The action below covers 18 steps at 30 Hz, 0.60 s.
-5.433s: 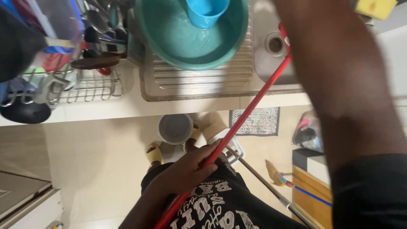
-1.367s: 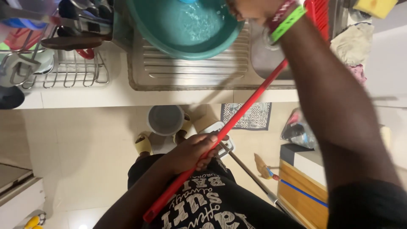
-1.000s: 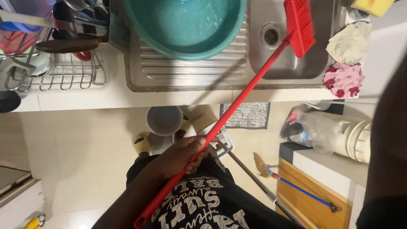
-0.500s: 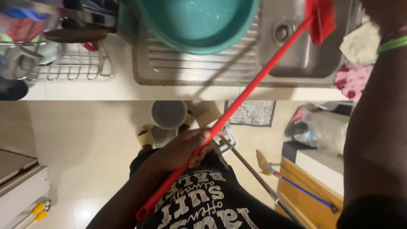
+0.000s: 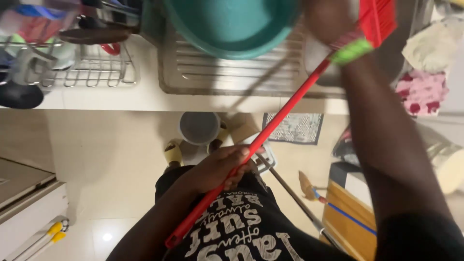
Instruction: Sweep a set of wooden stairs using a red broom and dustpan, then move to a kitchen sink to rinse the broom.
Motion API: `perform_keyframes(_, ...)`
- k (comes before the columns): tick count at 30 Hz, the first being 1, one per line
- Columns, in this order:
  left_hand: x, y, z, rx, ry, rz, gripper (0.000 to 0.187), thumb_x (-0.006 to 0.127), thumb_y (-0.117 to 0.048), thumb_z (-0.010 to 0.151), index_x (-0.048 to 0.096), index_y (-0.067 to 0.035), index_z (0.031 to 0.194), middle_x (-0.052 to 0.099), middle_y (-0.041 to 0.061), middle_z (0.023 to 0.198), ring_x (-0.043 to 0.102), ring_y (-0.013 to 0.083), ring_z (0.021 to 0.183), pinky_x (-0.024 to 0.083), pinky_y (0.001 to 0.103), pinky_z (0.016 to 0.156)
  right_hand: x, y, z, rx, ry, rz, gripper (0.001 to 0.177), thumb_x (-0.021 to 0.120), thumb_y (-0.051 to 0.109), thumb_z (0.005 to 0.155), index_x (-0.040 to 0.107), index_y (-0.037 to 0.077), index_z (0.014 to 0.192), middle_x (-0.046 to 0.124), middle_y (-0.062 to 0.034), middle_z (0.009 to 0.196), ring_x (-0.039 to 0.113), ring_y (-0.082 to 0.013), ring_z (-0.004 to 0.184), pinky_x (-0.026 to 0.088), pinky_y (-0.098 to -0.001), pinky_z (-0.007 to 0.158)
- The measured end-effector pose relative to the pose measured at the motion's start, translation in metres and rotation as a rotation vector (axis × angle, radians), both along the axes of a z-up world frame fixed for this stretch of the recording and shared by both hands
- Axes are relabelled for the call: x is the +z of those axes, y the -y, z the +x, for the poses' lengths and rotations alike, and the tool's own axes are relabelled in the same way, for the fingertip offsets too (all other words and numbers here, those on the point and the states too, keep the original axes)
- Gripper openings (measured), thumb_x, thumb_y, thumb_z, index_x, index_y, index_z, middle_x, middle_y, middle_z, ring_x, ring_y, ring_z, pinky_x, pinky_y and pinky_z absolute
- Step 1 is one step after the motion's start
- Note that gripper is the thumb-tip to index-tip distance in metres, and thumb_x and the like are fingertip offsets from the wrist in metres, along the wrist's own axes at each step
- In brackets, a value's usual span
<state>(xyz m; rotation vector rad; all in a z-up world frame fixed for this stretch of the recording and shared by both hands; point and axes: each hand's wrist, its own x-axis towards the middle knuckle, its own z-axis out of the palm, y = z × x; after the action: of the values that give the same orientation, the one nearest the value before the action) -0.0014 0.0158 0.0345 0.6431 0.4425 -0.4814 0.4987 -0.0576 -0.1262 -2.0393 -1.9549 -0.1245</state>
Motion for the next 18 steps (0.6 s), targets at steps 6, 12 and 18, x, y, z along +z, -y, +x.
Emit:
perform_keyframes(6, -0.024, 0.015, -0.002, -0.029, -0.002, 0.026, 0.042, 0.043, -0.045, 0.108, 0.054, -0.005, 0.103, 0.045, -0.002, 0.067, 0.042, 0.0071, 0.052, 0.04, 0.024, 0.049, -0.046, -0.138, -0.092, -0.212, -0.029, -0.592, 0.025, 0.058, 0.015, 0.106, 0.077, 0.001, 0.097, 0.074, -0.0223, 0.082, 0.071, -0.0344, 0.064, 0.058, -0.0488, 0.066)
perform_keyframes(12, -0.028, 0.016, -0.009, -0.006, 0.049, 0.021, 0.044, 0.042, -0.046, 0.11, 0.053, -0.004, 0.102, 0.044, -0.002, 0.067, 0.041, 0.0066, 0.052, 0.039, 0.023, 0.048, 0.062, -0.156, -0.156, -0.3, -0.413, -0.734, 0.047, 0.059, 0.046, 0.109, 0.076, 0.005, 0.097, 0.072, -0.0157, 0.075, 0.067, -0.0243, 0.059, 0.057, -0.0398, 0.067)
perform_keyframes(18, -0.01, 0.008, -0.002, -0.004, 0.055, 0.019, 0.054, 0.039, -0.04, 0.107, 0.048, -0.008, 0.15, 0.046, -0.003, 0.079, 0.042, 0.0049, 0.055, 0.041, 0.022, 0.051, 0.114, -0.132, -0.136, -0.4, -0.642, -0.667, 0.027, 0.049, 0.025, 0.11, 0.07, 0.026, 0.125, 0.07, -0.0131, 0.078, 0.065, -0.0216, 0.06, 0.055, -0.0409, 0.059)
